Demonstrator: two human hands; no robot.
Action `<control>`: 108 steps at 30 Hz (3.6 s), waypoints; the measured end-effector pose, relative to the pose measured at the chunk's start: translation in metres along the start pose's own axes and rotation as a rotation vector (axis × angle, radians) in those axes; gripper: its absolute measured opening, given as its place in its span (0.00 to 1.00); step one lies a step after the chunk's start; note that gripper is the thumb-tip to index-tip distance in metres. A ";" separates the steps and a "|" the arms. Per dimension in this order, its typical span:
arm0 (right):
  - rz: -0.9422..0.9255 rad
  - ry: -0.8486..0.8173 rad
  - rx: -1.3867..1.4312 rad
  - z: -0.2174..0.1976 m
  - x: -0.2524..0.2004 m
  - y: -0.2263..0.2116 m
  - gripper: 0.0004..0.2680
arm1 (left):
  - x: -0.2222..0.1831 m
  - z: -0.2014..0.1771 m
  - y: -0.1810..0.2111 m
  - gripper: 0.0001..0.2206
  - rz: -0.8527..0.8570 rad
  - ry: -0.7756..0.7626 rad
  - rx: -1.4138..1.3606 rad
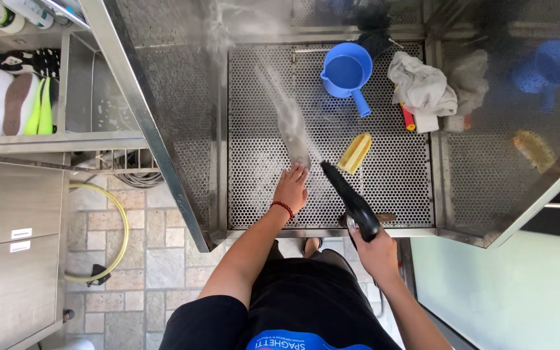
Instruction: The recorder cleans shoe insoles using a brush and water, dries them with a high-pressure air gun, and washes shoe laces in a sink.
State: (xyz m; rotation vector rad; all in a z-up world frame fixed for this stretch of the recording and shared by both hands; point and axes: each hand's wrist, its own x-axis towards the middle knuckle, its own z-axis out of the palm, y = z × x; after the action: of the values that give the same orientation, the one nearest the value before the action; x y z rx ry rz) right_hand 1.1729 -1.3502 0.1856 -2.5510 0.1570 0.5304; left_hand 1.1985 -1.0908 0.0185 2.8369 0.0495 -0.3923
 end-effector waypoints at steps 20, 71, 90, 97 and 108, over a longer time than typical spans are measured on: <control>-0.099 0.052 0.069 0.007 -0.001 -0.023 0.18 | -0.007 -0.040 0.005 0.33 0.000 -0.210 -0.003; 0.087 -0.027 0.229 -0.035 -0.061 0.082 0.14 | 0.197 -0.018 -0.154 0.32 -0.437 0.005 -0.472; -0.056 -0.038 0.096 -0.019 -0.020 0.023 0.16 | -0.010 0.013 -0.021 0.25 -0.130 0.245 -0.020; 0.010 -0.071 0.083 0.007 -0.007 -0.021 0.16 | -0.002 0.020 -0.030 0.25 0.025 0.135 0.023; -0.024 -0.053 -0.020 0.020 0.019 -0.054 0.19 | -0.004 -0.038 -0.029 0.31 -0.025 -0.248 0.013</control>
State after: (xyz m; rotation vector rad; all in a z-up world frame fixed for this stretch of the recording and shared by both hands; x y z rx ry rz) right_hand 1.1944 -1.2937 0.1876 -2.5523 0.1020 0.5927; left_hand 1.2024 -1.0521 0.0465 2.7796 0.0319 -0.7489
